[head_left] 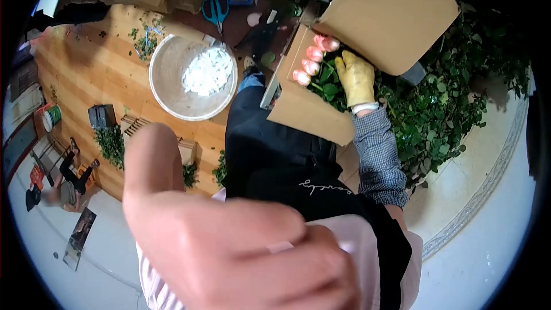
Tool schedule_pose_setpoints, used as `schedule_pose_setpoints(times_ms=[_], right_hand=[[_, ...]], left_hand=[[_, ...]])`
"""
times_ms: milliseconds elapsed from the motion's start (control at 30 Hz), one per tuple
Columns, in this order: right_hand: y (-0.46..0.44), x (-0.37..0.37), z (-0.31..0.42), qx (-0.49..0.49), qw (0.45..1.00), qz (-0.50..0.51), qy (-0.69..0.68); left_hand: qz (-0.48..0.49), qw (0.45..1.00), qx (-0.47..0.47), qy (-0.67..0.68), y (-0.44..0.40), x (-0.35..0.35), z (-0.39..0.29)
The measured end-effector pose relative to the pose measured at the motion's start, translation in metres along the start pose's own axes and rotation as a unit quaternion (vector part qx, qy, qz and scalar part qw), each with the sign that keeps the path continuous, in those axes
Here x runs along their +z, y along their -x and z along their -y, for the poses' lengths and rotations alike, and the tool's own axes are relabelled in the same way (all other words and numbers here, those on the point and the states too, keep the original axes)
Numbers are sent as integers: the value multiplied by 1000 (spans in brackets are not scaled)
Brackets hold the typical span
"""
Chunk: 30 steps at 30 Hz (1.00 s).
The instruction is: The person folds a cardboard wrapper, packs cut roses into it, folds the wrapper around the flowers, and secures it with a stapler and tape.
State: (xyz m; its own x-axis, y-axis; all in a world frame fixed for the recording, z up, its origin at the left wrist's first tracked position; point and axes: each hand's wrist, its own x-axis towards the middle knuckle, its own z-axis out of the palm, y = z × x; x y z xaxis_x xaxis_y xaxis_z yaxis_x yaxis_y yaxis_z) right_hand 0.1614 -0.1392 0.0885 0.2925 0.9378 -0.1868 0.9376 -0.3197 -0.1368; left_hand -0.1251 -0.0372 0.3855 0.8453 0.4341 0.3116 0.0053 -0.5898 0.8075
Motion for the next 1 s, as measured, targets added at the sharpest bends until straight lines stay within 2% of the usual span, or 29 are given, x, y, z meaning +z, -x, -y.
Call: schedule_pose_setpoints(times_ms=[67, 300, 367, 433, 467, 500, 533, 567, 600, 633, 667, 700, 733, 767, 833, 867, 900, 967, 1000], right_hand=[[3, 0, 1, -7, 1000, -18, -8], [2, -4, 3, 1, 1000, -12, -2], [-2, -6, 5, 33, 998, 38, 23], [2, -3, 3, 2, 1000, -19, -17], [3, -3, 2, -10, 999, -21, -23], [3, -3, -1, -22, 999, -25, -29], [5, 1, -6, -43, 998, -39, -31], [6, -5, -6, -38, 999, 2, -18], [9, -12, -5, -34, 999, -4, -35], [18, -21, -1, -30, 998, -1, -53], [25, -35, 1, -47, 997, 14, -57], [30, -52, 9, -53, 998, 33, -33], [31, -73, 22, -60, 996, 35, -55], [30, -86, 34, -66, 994, 34, -76], [33, -85, 49, -125, 975, -75, -167], [31, -86, 60, -67, 992, 36, -105], [29, -73, 60, -20, 991, 103, -88], [20, -26, 55, 8, 984, 176, 22], [18, -17, 54, -1, 985, 174, 8]], left_hand=[[6, 999, -33, 24, -2, 0, -8], [25, 997, -58, 48, -12, -1, -14], [30, 996, -63, 55, -15, -2, -10], [15, 993, -95, 67, -18, -1, 6], [-8, 984, -158, 86, -19, 4, 12], [45, 996, -56, 50, -18, 6, 45], [98, 993, -68, 18, -21, 19, 69], [152, 985, -75, -14, -23, 31, 93], [160, 974, -157, 38, -13, 54, 134], [91, 975, -200, 32, 2, 85, 173], [72, 946, -314, 39, 5, 104, 192], [27, 933, -351, 82, 27, 134, 231], [68, 916, -393, 50, 29, 144, 239], [87, 916, -387, 57, 38, 159, 256], [50, 932, -358, 19, 31, 178, 258], [37, 944, -326, -36, 29, 185, 262], [38, 945, -323, -39, 28, 189, 263], [45, 942, -328, -59, 23, 195, 264], [35, 952, -291, -92, 27, 198, 266]])
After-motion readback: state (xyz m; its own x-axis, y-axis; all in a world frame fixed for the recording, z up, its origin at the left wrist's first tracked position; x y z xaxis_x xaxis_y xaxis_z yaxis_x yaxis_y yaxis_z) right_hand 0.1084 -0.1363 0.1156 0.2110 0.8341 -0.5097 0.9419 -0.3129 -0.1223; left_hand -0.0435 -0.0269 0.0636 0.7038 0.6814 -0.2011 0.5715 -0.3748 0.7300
